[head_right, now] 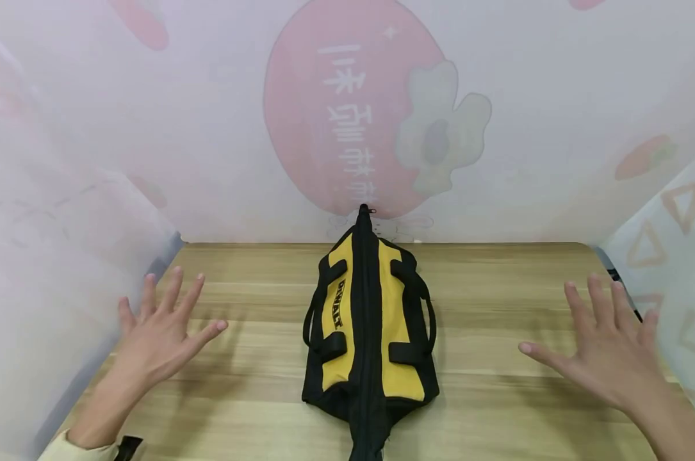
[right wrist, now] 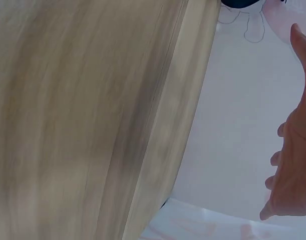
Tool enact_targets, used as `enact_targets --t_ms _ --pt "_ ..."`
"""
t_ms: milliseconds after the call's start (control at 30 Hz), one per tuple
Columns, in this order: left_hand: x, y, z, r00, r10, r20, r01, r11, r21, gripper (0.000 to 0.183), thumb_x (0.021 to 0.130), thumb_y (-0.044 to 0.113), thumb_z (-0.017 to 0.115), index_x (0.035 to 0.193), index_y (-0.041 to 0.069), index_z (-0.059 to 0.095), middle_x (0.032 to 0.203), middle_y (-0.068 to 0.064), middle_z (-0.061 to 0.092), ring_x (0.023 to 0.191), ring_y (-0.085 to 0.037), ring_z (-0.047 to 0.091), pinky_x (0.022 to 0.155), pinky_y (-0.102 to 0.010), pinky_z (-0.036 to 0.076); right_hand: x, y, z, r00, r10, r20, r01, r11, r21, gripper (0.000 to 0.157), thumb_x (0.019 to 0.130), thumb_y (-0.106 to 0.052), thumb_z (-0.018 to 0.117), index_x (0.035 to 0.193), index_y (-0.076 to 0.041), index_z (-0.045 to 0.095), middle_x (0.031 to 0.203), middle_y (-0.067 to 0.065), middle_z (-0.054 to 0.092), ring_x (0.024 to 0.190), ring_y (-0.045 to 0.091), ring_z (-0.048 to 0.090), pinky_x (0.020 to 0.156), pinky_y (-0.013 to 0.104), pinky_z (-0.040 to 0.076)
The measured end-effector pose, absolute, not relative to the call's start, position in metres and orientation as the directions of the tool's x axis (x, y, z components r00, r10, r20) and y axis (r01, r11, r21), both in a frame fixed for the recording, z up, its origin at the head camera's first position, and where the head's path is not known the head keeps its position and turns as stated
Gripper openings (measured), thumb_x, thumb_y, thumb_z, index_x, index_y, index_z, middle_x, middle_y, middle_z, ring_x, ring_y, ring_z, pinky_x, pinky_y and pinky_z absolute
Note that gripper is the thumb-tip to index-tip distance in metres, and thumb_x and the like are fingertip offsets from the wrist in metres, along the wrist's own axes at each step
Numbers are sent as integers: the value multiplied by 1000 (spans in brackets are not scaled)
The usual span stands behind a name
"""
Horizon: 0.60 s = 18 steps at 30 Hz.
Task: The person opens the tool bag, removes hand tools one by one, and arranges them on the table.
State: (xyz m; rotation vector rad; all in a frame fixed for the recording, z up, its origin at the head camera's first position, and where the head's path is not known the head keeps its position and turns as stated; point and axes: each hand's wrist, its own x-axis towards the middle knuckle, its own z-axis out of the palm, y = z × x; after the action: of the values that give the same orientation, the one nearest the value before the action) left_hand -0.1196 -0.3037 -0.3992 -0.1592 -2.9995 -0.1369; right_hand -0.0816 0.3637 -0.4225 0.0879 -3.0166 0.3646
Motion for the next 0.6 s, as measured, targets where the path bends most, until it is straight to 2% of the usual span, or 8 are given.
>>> enact_targets --t_ms 100,267,400,600 --pt "-125 -293 -398 -982 115 147 131 986 104 100 99 79 49 175 26 12 181 -14 -5 164 -51 -17 116 -91 -8 -85 357 -421 -989 -63 130 -93 968 -234 128 89 -68 75 172 -1 3 176 28 -18 158 57 -26 110 83 -30" --pt "-136 -275 -396 -983 138 125 155 978 138 100 100 80 46 175 24 12 182 -15 -1 165 -52 -11 119 -88 -9 -94 343 -421 -981 -97 166 -139 955 -261 126 88 -66 77 171 1 10 177 31 -7 162 54 -19 113 87 -22" --pt "-146 -258 -395 -977 167 132 189 966 179 98 100 78 48 174 21 17 181 -17 9 166 -52 -4 121 -87 -5 -101 332 -422 -973 -124 195 -174 948 -266 124 87 -65 77 169 4 17 176 34 3 164 55 -10 117 86 -16" --pt "-161 -235 -395 -964 210 165 243 945 218 96 100 77 50 173 20 23 180 -16 19 167 -49 6 123 -85 -1 -110 317 -419 -972 -140 187 -196 925 -324 122 89 -62 78 171 1 12 176 34 3 164 56 -5 122 83 -12"
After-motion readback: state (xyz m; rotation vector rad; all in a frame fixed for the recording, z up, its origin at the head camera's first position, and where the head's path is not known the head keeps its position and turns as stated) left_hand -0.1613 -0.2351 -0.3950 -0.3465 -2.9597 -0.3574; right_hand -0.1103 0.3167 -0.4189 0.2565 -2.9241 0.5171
